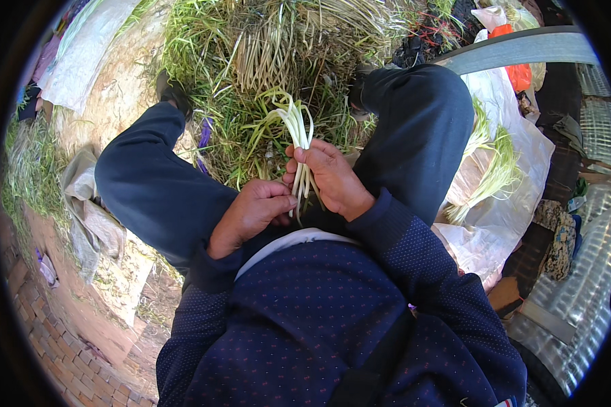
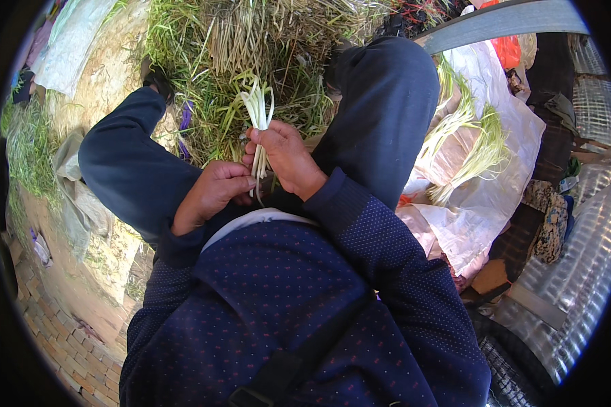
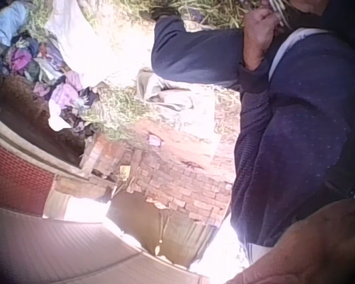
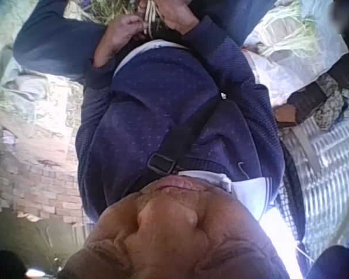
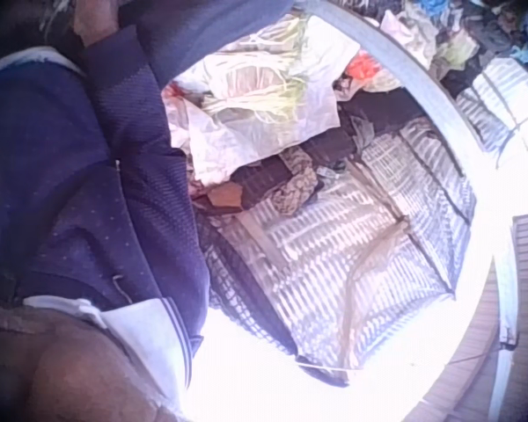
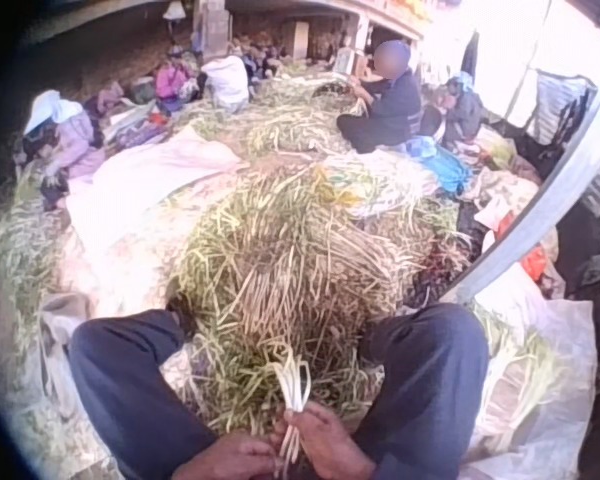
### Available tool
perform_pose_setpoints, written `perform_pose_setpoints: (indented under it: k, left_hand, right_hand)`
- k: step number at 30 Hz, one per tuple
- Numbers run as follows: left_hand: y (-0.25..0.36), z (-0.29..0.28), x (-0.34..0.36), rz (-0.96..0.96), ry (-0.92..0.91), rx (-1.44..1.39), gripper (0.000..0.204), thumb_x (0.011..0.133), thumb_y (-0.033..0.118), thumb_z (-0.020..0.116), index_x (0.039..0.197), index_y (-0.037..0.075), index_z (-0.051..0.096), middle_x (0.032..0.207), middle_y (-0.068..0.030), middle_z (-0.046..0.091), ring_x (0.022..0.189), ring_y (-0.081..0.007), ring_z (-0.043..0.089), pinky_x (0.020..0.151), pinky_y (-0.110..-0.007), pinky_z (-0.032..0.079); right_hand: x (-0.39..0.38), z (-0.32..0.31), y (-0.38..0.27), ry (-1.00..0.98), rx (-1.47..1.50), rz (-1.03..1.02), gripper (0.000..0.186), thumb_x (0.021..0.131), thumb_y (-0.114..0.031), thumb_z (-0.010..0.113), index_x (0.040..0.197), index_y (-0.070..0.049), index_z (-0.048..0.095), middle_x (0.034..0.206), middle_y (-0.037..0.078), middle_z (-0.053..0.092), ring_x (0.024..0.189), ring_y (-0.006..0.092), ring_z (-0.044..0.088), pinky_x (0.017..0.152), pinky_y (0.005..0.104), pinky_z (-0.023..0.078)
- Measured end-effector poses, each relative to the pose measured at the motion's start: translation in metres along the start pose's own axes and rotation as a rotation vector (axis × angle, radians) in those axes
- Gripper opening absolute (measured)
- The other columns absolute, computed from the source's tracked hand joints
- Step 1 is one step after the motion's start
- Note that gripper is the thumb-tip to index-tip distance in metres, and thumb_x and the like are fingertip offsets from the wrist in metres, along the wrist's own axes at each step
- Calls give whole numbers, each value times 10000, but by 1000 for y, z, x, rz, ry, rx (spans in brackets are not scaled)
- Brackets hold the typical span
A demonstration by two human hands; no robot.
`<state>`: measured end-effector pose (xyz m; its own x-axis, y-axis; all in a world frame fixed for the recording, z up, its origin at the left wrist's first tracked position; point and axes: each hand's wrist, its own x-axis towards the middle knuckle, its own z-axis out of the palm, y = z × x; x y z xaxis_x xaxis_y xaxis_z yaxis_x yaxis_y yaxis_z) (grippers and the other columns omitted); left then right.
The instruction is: The person sits on the ground and sorts long green vegetables by hand, separating individual stalks from a large pile and arranging them into smaller bundles. The person repeatedly picks up stalks, aligns them, and places them aside.
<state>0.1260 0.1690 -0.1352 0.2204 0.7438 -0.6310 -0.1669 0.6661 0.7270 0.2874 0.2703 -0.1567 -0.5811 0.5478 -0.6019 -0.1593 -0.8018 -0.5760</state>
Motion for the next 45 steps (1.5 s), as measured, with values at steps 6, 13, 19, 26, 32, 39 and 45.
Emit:
perform_pose_setpoints:
  k: [6, 13, 19, 26, 32, 39, 45]
  left_hand:
    - [-4, -3, -3, 51, -38, 41, 198, 936, 156, 645, 829, -3, 697, 710, -14, 648, 629, -93, 588, 600, -239, 470]
    - [-6, -2, -11, 61, -58, 47, 205, 950, 154, 628, 827, 0, 687, 718, -6, 636, 648, -86, 575, 617, -235, 462]
    - [-3, -1, -13, 40, -43, -17, 189, 957, 160, 629, 844, 17, 681, 759, 9, 634, 674, -75, 568, 637, -230, 454]
    - [-1, 0, -12, -7, -130, -94, 116, 929, 119, 660, 964, 8, 667, 837, 19, 656, 705, -54, 570, 652, -218, 458]
    - [-12, 4, -1, 25, -128, -120, 114, 920, 87, 660, 1002, 7, 665, 861, 6, 678, 742, -60, 605, 680, -222, 481]
    - [-17, 2, 5, -12, -160, -178, 149, 934, 90, 653, 1066, 20, 643, 924, -55, 712, 795, -109, 665, 730, -244, 524]
    - [-14, 5, 7, -18, -118, -173, 116, 932, 83, 640, 1037, 35, 649, 855, -17, 686, 726, -89, 634, 674, -237, 502]
  right_hand:
    - [-3, -2, -1, -33, -15, -5, 207, 963, -177, 629, 1039, 16, 638, 835, 66, 637, 715, 173, 647, 683, 317, 558]
    - [-10, -2, -3, -54, -19, 47, 198, 955, -168, 636, 1033, 14, 640, 830, 71, 638, 717, 167, 646, 671, 310, 550]
    - [-7, 1, -4, -23, -10, 23, 200, 943, -172, 634, 1021, 12, 635, 812, 68, 633, 708, 164, 642, 649, 304, 538]
    - [-1, -3, -1, -30, -38, -27, 217, 950, -190, 637, 1046, 5, 629, 828, 58, 635, 715, 157, 639, 666, 294, 543]
    - [3, -5, 1, -46, -31, -30, 221, 957, -196, 645, 1067, -4, 637, 841, 53, 644, 727, 153, 646, 679, 285, 548]
    - [4, -2, 0, -1, -44, -70, 218, 947, -200, 634, 1031, 1, 626, 823, 54, 629, 692, 149, 625, 658, 291, 548]
    - [5, -3, 0, 14, -38, -76, 203, 951, -185, 625, 1033, 1, 625, 818, 48, 631, 692, 144, 625, 661, 289, 547]
